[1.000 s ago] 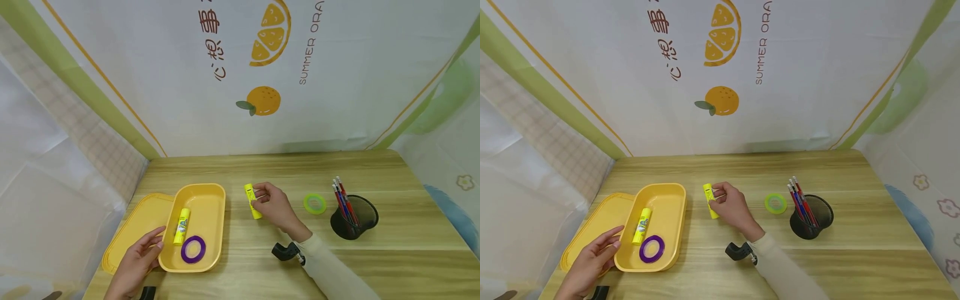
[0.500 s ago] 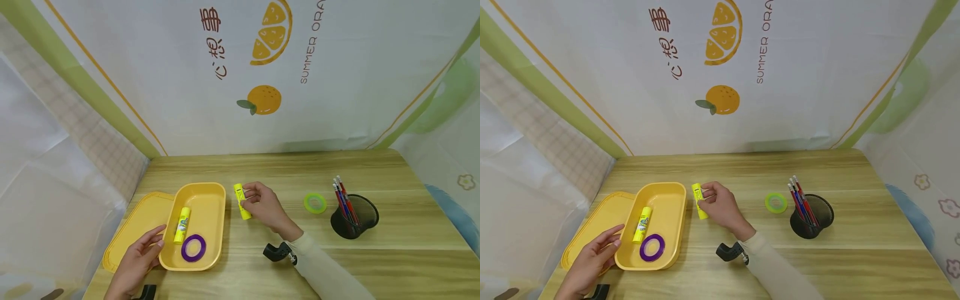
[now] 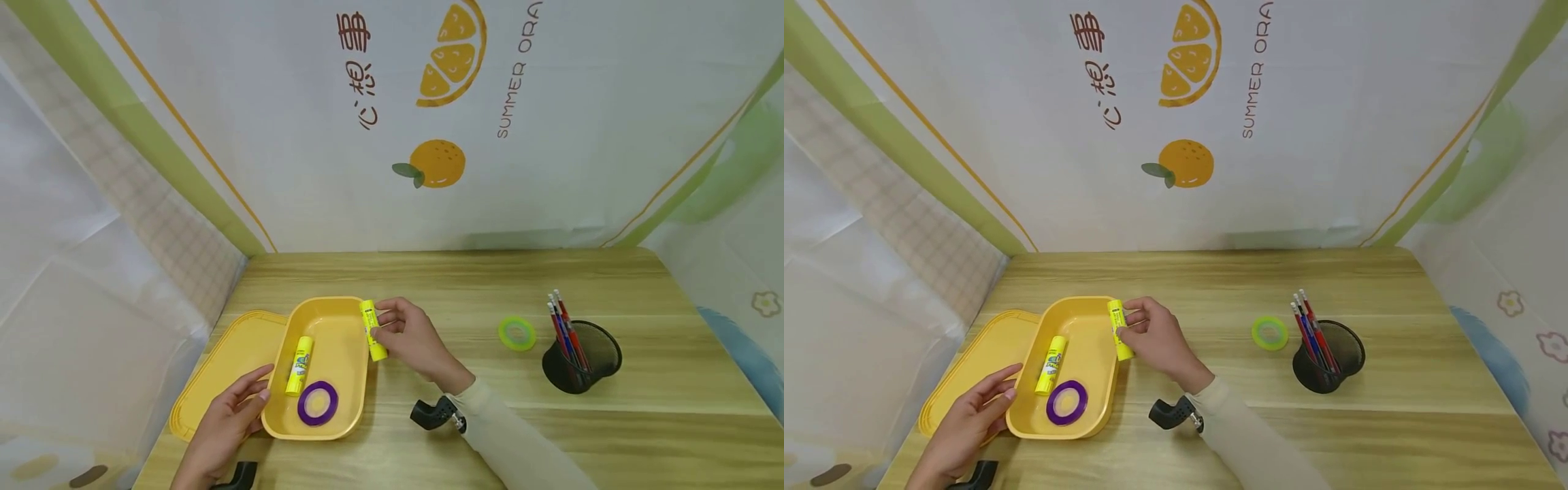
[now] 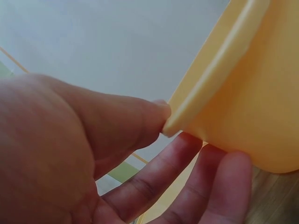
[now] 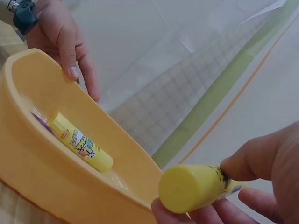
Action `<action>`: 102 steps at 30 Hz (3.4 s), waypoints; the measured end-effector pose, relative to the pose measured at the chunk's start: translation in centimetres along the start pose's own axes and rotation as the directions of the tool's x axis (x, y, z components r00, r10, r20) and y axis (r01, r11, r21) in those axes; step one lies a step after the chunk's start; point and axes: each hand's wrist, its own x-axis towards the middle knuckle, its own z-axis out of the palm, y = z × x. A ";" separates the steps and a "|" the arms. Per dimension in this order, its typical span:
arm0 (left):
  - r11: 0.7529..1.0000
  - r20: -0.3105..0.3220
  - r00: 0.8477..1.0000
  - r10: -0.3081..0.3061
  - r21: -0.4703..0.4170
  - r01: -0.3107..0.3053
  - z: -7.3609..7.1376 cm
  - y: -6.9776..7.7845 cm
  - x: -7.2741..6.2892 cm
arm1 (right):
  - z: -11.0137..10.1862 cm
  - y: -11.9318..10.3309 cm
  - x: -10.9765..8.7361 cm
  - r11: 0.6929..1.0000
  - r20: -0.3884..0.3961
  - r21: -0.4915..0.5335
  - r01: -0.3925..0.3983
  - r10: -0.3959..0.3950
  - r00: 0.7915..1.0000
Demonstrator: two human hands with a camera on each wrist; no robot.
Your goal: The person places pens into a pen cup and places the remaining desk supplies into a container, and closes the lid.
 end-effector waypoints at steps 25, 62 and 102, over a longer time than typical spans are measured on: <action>1.000 0.012 1.000 -0.007 -0.013 0.007 -0.1 -0.2 -0.2 | 5.1 -0.9 2.6 0.986 -0.020 -0.159 -0.053 0.051 0.999; 1.000 0.024 1.000 -0.002 -0.010 0.002 -0.2 -0.2 0.0 | 9.7 0.2 6.0 0.926 -0.067 -0.360 -0.112 0.094 0.993; 1.000 0.029 1.000 0.003 -0.015 -0.002 -0.1 -0.1 -0.3 | 10.7 1.2 6.2 0.893 -0.052 -0.449 0.035 -0.065 0.997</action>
